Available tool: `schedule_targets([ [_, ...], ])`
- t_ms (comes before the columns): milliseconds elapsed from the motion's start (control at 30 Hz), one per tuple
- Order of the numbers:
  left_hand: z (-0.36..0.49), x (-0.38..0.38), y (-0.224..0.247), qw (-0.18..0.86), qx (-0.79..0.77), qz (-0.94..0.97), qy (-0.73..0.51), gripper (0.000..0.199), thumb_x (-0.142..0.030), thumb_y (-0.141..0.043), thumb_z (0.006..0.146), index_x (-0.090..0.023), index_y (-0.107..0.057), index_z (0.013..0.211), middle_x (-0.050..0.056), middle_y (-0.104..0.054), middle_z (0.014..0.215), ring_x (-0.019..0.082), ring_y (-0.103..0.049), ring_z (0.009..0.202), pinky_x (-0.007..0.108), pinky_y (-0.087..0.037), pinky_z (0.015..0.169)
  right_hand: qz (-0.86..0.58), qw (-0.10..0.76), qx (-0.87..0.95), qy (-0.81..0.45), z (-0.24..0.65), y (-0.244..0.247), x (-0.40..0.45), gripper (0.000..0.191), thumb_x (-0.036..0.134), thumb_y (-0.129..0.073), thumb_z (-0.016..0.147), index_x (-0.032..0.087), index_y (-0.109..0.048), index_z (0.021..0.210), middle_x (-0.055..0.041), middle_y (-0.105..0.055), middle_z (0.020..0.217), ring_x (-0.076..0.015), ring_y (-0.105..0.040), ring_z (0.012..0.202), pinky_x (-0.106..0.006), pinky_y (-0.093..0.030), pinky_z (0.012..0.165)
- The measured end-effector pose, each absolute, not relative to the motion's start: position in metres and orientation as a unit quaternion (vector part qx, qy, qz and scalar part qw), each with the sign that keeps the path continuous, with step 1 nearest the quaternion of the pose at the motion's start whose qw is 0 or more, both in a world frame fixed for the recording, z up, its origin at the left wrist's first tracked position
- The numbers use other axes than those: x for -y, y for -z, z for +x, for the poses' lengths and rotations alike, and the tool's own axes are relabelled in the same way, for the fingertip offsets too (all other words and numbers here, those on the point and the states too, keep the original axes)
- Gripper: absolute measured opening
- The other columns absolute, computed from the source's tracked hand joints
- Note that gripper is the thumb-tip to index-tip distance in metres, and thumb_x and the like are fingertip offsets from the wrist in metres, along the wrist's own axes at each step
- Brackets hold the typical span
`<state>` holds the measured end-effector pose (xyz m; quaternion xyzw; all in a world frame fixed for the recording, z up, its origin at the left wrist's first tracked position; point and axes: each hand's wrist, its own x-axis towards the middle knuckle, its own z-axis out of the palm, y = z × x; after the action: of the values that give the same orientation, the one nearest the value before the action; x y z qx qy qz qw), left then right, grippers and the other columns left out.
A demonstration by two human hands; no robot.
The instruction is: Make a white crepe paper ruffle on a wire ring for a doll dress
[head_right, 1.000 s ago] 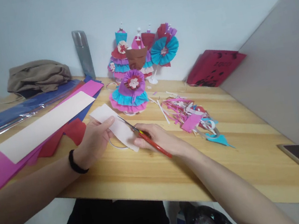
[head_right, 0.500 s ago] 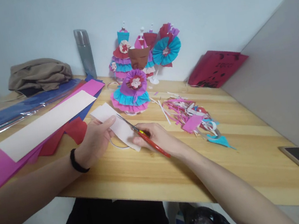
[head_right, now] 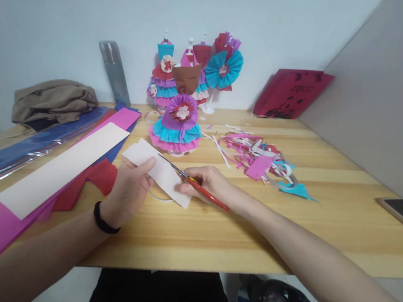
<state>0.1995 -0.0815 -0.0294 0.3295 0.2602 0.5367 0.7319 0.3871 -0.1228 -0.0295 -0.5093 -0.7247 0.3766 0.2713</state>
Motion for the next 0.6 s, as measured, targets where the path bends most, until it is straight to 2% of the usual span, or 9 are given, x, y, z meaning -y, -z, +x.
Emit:
schedule_targets([
  [167, 0.196, 0.078, 0.029, 0.735, -0.258, 0.337, -0.529, 0.032, -0.027, -0.076, 0.070, -0.012, -0.063, 0.095, 0.007, -0.072, 0.090, 0.021, -0.069, 0.083, 0.036, -0.055, 0.079, -0.507, 0.268, 0.733, -0.366, 0.390, 0.026, 0.125, 0.053, 0.068, -0.058, 0.077, 0.016, -0.051, 0.067, 0.0024, -0.039, 0.063, -0.0101, -0.034, 0.058, -0.025, -0.028, 0.052],
  [367, 0.194, 0.078, 0.027, 0.724, -0.269, 0.344, -0.534, 0.031, -0.022, -0.076, 0.068, -0.011, -0.064, 0.094, 0.009, -0.073, 0.091, 0.023, -0.070, 0.087, 0.036, -0.056, 0.079, -0.469, 0.250, 0.723, -0.440, 0.388, 0.012, 0.134, 0.054, 0.070, -0.051, 0.081, 0.016, -0.051, 0.075, 0.0022, -0.038, 0.066, -0.0094, -0.031, 0.057, -0.025, -0.024, 0.049],
  [600, 0.194, 0.080, 0.027, 0.717, -0.270, 0.366, -0.528, 0.030, -0.024, -0.078, 0.066, -0.011, -0.066, 0.091, 0.009, -0.074, 0.090, 0.023, -0.071, 0.086, 0.034, -0.057, 0.076, -0.456, 0.232, 0.766, -0.391, 0.385, 0.003, 0.133, 0.056, 0.074, -0.043, 0.083, 0.019, -0.046, 0.073, -0.0006, -0.041, 0.069, -0.0130, -0.035, 0.061, -0.029, -0.028, 0.053],
])
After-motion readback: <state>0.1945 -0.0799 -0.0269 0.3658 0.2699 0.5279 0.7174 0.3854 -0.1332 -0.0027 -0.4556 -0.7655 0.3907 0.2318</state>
